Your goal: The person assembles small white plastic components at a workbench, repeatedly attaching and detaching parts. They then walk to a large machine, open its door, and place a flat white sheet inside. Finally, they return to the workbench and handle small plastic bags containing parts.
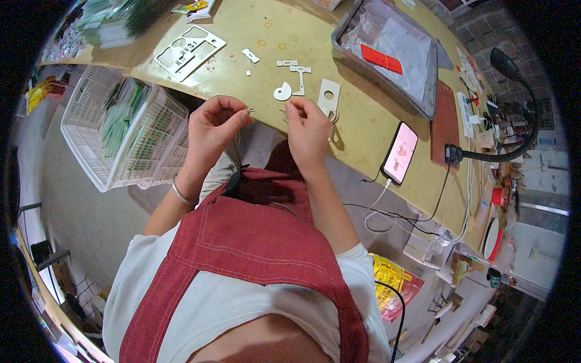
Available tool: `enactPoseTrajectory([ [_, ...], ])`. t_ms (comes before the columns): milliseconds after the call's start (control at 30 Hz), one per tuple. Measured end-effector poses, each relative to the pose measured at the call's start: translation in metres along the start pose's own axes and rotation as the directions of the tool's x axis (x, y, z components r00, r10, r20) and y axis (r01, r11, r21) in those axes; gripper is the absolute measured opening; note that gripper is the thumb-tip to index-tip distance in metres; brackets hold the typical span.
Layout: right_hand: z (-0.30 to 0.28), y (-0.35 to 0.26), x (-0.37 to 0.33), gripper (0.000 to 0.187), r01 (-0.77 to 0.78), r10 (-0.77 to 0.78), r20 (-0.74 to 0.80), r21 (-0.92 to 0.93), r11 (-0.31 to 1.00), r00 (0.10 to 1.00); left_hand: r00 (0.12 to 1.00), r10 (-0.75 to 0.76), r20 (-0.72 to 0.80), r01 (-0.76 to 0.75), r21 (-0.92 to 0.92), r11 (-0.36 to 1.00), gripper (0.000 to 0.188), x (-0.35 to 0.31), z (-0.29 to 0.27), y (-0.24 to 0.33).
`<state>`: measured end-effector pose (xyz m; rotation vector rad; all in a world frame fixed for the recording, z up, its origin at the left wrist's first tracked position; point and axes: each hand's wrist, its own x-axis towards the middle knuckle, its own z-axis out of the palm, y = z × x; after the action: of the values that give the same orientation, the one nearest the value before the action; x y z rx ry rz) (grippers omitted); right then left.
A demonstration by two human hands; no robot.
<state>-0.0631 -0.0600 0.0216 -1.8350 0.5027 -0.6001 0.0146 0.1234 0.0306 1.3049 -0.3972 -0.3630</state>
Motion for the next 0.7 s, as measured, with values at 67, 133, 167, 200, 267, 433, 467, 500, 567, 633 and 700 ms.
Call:
enactPoseTrajectory([
  [67,-0.005,-0.004,-0.012,0.019,-0.139,0.135,0.034,0.202,0.97,0.99,0.999,-0.035,0.02,0.037,-0.091,0.995,0.013,0.0,0.001,0.0],
  [133,-0.011,-0.011,-0.022,0.021,-0.236,0.206,0.12,0.358,0.904,0.971,0.996,-0.082,0.045,0.088,-0.15,0.985,0.014,-0.002,0.004,0.003],
  [167,-0.013,-0.014,-0.026,0.022,-0.284,0.234,0.166,0.429,0.858,0.958,0.993,-0.104,0.052,0.112,-0.178,0.978,0.015,-0.003,0.005,0.004],
  [200,-0.013,-0.018,-0.029,0.023,-0.272,0.218,0.168,0.461,0.845,0.961,0.99,-0.127,0.059,0.136,-0.207,0.969,0.015,-0.003,0.007,0.004],
  [267,-0.01,-0.025,-0.035,0.025,-0.248,0.186,0.169,0.524,0.815,0.968,0.983,-0.167,0.075,0.181,-0.265,0.947,0.016,-0.005,0.01,0.005],
  [433,-0.006,-0.036,-0.046,0.026,-0.123,0.073,0.125,0.465,0.877,0.989,0.968,-0.24,0.073,0.25,-0.38,0.891,0.017,-0.009,0.016,0.009],
  [467,-0.006,-0.036,-0.047,0.026,-0.113,0.061,0.129,0.441,0.891,0.99,0.973,-0.223,0.058,0.228,-0.381,0.896,0.017,-0.009,0.016,0.01],
  [500,-0.006,-0.035,-0.047,0.026,-0.099,0.048,0.13,0.427,0.899,0.99,0.977,-0.207,0.043,0.207,-0.382,0.901,0.017,-0.009,0.015,0.01],
  [567,-0.006,-0.033,-0.048,0.026,-0.072,0.021,0.13,0.398,0.914,0.991,0.985,-0.167,0.035,0.169,-0.349,0.922,0.017,-0.008,0.014,0.009],
  [633,-0.006,-0.03,-0.049,0.027,-0.061,0.006,0.144,0.385,0.921,0.99,0.991,-0.121,0.051,0.131,-0.282,0.95,0.017,-0.007,0.011,0.009],
  [700,-0.007,-0.028,-0.048,0.027,-0.043,-0.014,0.153,0.368,0.929,0.988,0.99,-0.118,0.079,0.134,-0.254,0.958,0.017,-0.007,0.012,0.011],
])
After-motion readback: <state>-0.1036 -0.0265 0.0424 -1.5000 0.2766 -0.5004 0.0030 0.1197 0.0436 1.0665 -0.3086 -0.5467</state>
